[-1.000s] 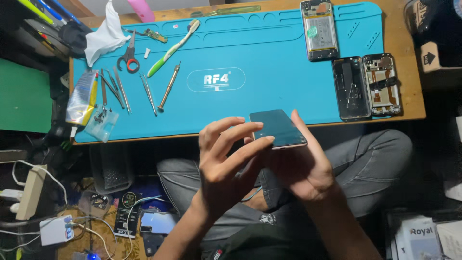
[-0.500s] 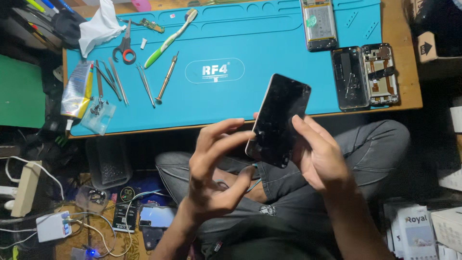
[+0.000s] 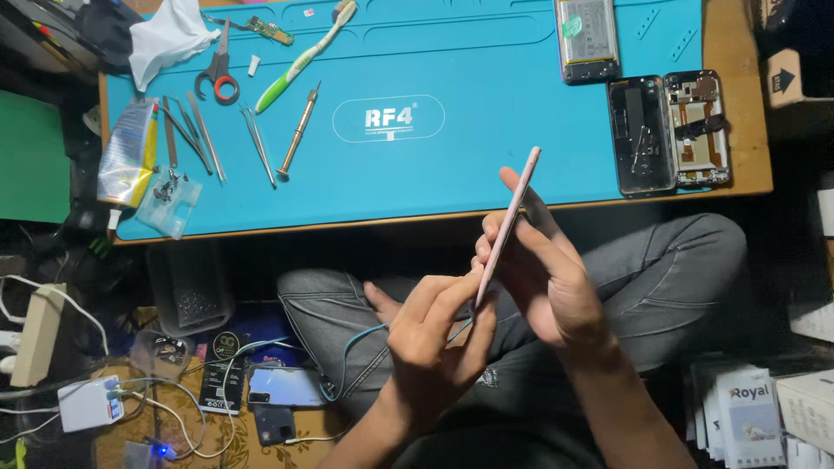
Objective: The person cleans a smartphone with a toothbrush and liquid, then removes the SIM card tray. They disassemble the phone, remove the battery, and transfer internal components to a new phone chassis using a screwdriver and tweezers.
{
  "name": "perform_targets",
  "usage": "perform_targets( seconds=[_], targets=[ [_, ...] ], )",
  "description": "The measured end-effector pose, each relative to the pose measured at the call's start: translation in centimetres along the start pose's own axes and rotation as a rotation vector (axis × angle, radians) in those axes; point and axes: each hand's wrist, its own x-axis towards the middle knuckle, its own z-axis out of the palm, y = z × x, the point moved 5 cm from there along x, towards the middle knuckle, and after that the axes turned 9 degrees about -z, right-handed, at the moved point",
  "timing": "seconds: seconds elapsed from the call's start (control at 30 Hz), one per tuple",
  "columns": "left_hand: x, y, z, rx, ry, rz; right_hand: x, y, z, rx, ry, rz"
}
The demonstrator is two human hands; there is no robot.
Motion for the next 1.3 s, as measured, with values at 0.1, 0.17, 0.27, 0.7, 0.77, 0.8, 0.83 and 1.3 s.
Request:
perform_targets(
  seconds=[0.1, 0.17, 0.27, 0.7, 0.77, 0.8, 0.83, 1.3],
  targets=[
    [0.0, 0.1, 0.3, -0.032, -0.028, 0.014, 0.0, -0.3, 0.2, 0.021, -0.023, -0.002],
    [-0.3, -0.1, 0.6, -0.035, -0.031, 0.025, 0.1, -0.6, 0.3, 0.006, -0.019, 0.014],
    [-0.2, 0.0, 0.8, -0.035, -0.064, 0.066, 0.2, -0.7, 0.1, 0.042, -0.026, 0.042],
    [7.4, -8.4, -4.3, 0.088, 0.16, -0.29, 1.5, -1.4, -3.5, -0.192, 0.049, 0.036],
    [8.4, -9.9, -4.4, 0.116, 0.168, -0.282, 2.9, -1.0, -2.7, -0.251, 0.049, 0.02],
    [8.9, -10.7, -4.4, 0.132, 0.159, -0.276, 3.6, -0.9, -2.5, -0.315, 0.067, -0.003],
    [10.0, -11.5, -4.7, 0.138, 0.168, -0.275, 5.0, -0.3, -2.6, -0.313, 0.057, -0.001],
    [24.5, -27.5, -9.0, 0.913, 0.203, -0.181, 9.7, 2.1, -0.2, -0.396, 0.069, 0.024]
  ],
)
